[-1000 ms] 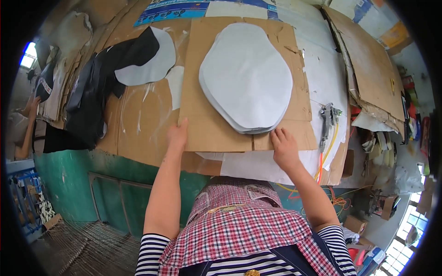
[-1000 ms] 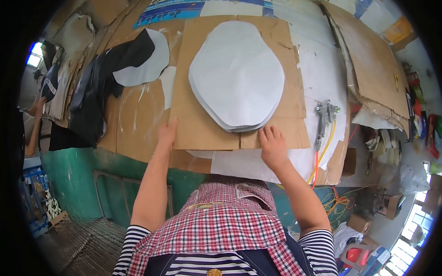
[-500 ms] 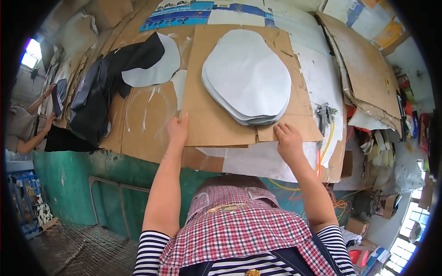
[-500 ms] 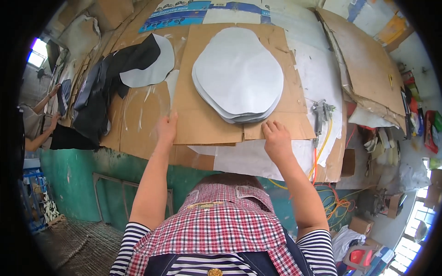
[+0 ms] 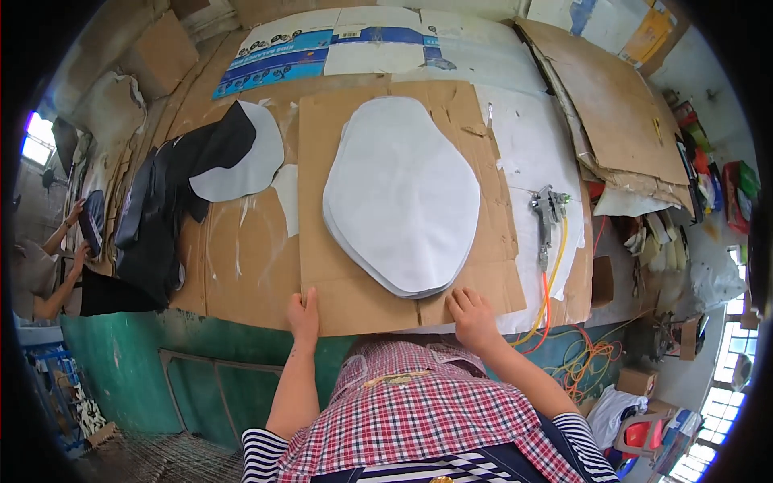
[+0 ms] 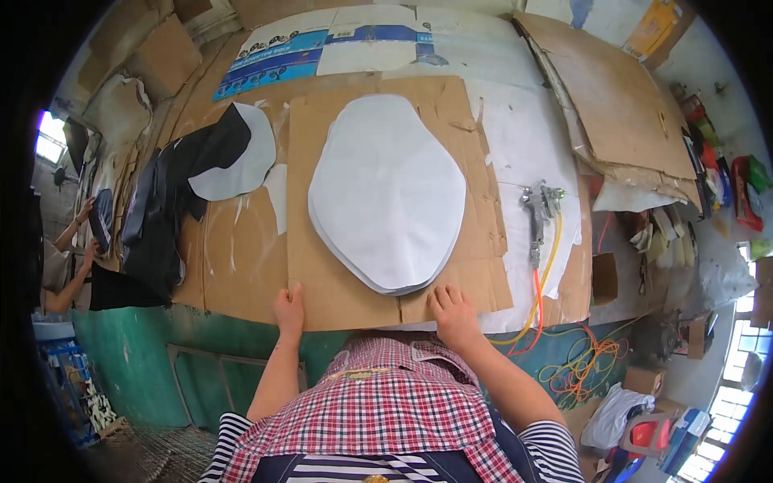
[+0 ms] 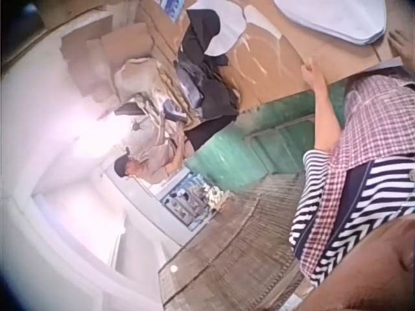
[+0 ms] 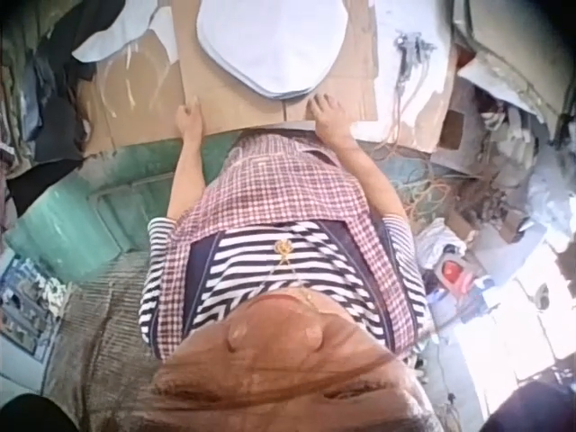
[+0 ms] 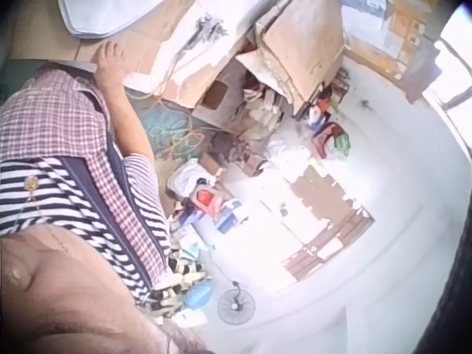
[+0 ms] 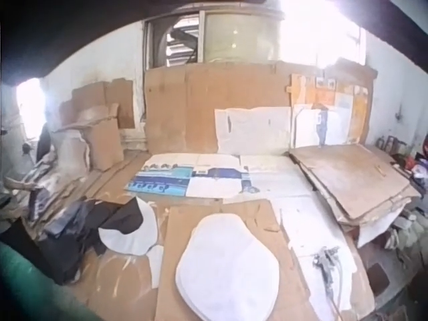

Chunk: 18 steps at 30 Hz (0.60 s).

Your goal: Organizing and stacking precut white fabric pieces on a workbench.

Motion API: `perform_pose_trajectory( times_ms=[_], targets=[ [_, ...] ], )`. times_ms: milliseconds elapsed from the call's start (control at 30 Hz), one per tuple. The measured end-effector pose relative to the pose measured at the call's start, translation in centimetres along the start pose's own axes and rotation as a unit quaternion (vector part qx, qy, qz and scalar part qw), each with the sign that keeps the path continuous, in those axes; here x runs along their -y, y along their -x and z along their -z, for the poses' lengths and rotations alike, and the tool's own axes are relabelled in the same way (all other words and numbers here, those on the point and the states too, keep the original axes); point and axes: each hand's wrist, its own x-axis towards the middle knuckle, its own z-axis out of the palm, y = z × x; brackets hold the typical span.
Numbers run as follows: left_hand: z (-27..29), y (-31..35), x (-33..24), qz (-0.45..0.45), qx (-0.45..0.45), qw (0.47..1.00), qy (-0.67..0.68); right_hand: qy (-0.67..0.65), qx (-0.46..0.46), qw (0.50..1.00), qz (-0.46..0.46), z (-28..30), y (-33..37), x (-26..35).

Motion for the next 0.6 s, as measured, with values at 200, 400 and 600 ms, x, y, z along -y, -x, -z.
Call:
perform_pose_trajectory(
  times_ms=[200,400,600],
  targets=[
    [-0.2,-0.3,-1.4,-0.164,-0.148,0.967,-0.130,-0.003,-0.006,1.000,0.026,-0.3,0.9,-0.2],
    [-6.2,5.9,-9.0,-0.440,0.055,0.884,-0.148,-0.033,0.246,0.967,0.065,-0.4,-2.8,-1.3],
    [-11.4,4.7,-3.9,-0.493,0.039,0.856,-0.152,0.013,0.233,0.972,0.036,-4.7,-3.2,-0.8]
  ],
)
